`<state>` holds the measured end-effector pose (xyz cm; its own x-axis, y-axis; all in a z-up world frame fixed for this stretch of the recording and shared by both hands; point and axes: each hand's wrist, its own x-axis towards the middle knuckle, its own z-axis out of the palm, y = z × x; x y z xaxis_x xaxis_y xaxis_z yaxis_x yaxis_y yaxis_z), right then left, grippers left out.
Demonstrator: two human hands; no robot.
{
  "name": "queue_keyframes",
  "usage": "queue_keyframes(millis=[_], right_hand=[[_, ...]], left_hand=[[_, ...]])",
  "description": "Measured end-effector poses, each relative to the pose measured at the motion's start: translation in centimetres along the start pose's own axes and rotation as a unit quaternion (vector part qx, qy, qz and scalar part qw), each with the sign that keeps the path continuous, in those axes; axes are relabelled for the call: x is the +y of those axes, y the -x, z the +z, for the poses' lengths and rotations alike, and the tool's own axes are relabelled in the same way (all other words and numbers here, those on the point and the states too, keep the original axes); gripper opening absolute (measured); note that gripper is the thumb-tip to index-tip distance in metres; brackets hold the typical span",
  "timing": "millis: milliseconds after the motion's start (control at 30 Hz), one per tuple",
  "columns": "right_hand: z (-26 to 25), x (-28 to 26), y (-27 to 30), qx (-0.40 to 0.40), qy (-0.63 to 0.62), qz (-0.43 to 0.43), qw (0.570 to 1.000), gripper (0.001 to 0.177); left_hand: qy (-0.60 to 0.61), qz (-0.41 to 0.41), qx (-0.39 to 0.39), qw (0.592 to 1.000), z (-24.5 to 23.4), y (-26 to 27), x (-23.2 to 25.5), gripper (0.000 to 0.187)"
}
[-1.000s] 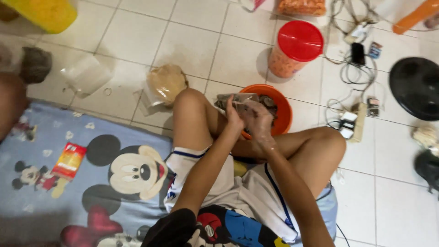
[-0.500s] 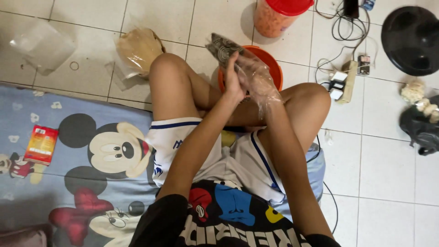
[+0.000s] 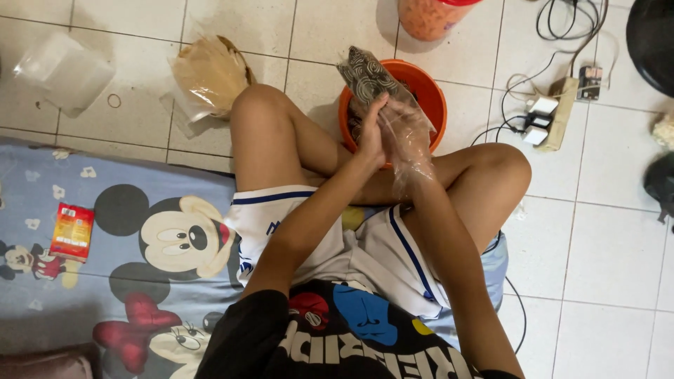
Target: The person is manually packing small round snacks from a large orange bucket into individual small plastic bags while sitting on the floor.
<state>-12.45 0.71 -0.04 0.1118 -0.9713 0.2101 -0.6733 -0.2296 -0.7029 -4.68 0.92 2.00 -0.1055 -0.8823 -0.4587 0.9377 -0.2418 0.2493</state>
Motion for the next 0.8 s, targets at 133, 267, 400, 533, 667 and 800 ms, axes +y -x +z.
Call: queue_keyframes(millis=[133,267,400,533,667,800], right_hand=[[0.3,0.4,0.7,-0.009,0.009,0.02,1.0,0.024],[1.5,-0.1,0.9,-0.032,0.019,0.036,0.999,0.025],[2.7,-0.2,0.0,-0.058,0.028,0.051,0.997,0.025],[3.0,0.3,-0.7,-0.076,0.038,0.063,0.994,0.025],[3.0,0.3,-0.5,-0.092,0.052,0.078,0.991,0.025],[3.3,0.2,-0.7,-0.107,0.067,0.089,0.988,0.026]], left_hand=[[0.002,0.0,0.012,1.0,1.1,1.0,1.2,0.039],[0.008,-0.001,0.037,0.999,-1.3,-0.3,1.1,0.042],[0.017,-0.001,0.047,0.999,-2.4,-0.8,0.5,0.031],[0.008,-0.003,0.045,0.999,-3.0,-0.7,-0.2,0.032],[0.012,-0.024,0.052,0.998,-2.7,0.1,-0.1,0.028],[0.024,-0.026,0.039,0.999,-0.3,1.4,1.4,0.028]])
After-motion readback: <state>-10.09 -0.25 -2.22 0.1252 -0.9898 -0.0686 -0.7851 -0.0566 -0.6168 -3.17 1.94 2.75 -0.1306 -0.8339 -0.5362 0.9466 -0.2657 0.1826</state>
